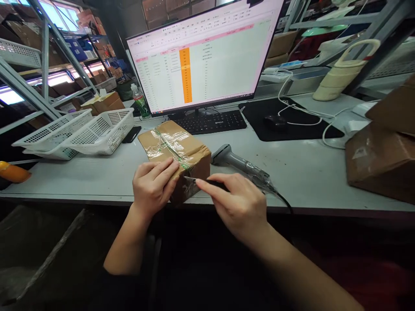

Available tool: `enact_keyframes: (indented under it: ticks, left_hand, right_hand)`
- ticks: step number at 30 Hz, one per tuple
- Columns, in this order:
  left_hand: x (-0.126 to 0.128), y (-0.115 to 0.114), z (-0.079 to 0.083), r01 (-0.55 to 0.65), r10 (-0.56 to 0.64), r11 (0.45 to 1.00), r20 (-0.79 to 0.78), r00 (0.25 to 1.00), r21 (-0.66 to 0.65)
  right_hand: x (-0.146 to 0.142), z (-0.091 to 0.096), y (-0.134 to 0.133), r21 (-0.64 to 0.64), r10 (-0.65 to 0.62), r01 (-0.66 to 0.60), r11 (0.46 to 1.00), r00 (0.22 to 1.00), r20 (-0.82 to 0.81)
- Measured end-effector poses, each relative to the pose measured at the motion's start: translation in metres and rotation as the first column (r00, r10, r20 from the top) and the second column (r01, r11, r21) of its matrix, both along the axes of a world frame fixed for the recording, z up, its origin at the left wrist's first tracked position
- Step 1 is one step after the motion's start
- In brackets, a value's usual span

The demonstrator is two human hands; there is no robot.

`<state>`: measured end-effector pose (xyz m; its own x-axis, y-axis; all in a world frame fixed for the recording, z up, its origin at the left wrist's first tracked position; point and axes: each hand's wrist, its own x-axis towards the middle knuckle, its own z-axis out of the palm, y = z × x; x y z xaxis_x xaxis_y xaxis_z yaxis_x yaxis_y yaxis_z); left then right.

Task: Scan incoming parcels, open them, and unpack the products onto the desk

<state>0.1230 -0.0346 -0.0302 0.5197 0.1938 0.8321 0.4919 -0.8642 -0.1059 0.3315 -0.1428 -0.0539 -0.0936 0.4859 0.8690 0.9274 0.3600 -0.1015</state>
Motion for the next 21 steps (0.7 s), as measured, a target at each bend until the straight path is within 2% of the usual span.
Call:
enact_keyframes:
  ticks: [2, 7, 12, 16, 21]
  left_hand:
    - [0.001, 0.001, -0.003, 0.015, -0.016, 1.000, 0.034, 0.999, 0.024]
    - [0.005, 0.004, -0.007, 0.032, -0.037, 0.998, 0.086, 0.996, 0.058]
    - [0.007, 0.006, -0.008, 0.047, -0.054, 0.996, 0.089, 0.995, 0.082]
    - [0.005, 0.004, -0.010, 0.054, -0.057, 0.998, 0.147, 0.988, 0.025]
    - [0.008, 0.001, -0.012, 0.056, -0.051, 0.998, 0.187, 0.981, -0.022]
  right_hand:
    - [-0.007, -0.001, 0.001, 0.007, 0.023, -0.023, 1.000, 1.000, -0.004]
    - [-0.014, -0.003, 0.011, 0.027, -0.018, 0.019, 0.999, 0.999, -0.036]
    - [-0.002, -0.006, 0.016, 0.000, -0.044, 0.044, 0.999, 0.995, -0.092]
    - [0.011, -0.006, 0.011, -0.006, -0.132, 0.133, 0.991, 0.975, -0.177]
    - [0.003, -0.003, 0.006, -0.010, -0.012, 0.010, 1.000, 0.991, -0.132]
